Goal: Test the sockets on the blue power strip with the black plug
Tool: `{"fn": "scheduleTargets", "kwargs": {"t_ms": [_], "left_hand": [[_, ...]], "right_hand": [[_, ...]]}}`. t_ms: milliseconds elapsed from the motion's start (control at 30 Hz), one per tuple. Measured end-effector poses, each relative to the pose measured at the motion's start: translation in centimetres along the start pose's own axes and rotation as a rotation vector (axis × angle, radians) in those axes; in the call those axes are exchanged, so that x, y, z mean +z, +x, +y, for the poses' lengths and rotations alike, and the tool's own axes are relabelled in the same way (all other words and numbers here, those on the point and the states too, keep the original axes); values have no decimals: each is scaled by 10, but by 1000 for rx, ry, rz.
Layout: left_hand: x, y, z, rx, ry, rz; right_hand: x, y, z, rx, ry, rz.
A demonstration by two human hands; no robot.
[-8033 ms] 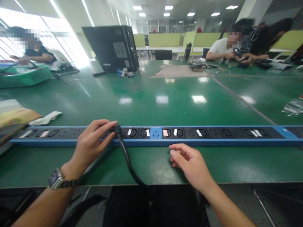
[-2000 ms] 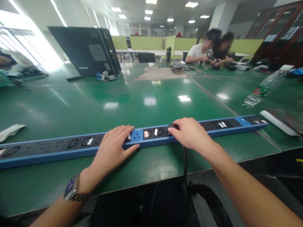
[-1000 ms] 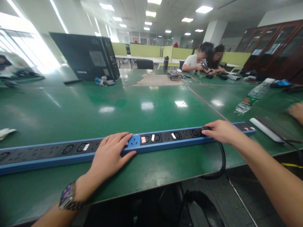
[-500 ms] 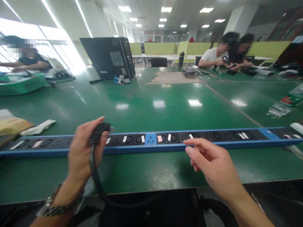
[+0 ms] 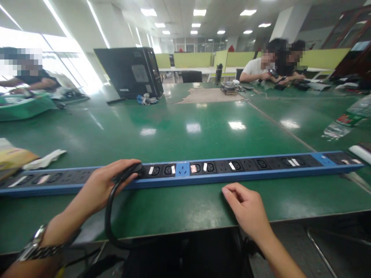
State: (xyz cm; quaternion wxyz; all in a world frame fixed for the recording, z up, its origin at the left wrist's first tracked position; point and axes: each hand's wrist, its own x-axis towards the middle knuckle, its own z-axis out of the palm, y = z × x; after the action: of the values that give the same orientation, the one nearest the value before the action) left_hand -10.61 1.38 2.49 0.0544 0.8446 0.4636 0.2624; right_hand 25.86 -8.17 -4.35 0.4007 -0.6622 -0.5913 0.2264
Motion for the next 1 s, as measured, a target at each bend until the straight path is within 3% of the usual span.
{"fn": "scheduleTargets", "kwargs": {"t_ms": [200,333,367,400,467,567,667,900,1000], "left_hand": [[9,-7,-3,25,3,42],[16,5,28,-56,-65,448],[20,10,38,-61,-89,495],[26,16,48,-33,-116,460],[42,27,64,77,-182,258],[65,39,76,61,-226,124],[74,43,79,50,-199,89],[69,42,73,35,-142,-2],[68,41,80,97,-167,110]], "right_hand": [[4,0,1,-61,-69,3],[5,0,-2,-66,-72,-2],[5,0,-2,-65,-69,0],[5,0,-2,-62,-65,5],[6,0,-1,-53,-58,16],[6,-1,-2,-44,-47,6],[7,0,-3,-41,-52,10],[7,2,1,-37,-37,11],[6,0,-7,15,52,39]]}}
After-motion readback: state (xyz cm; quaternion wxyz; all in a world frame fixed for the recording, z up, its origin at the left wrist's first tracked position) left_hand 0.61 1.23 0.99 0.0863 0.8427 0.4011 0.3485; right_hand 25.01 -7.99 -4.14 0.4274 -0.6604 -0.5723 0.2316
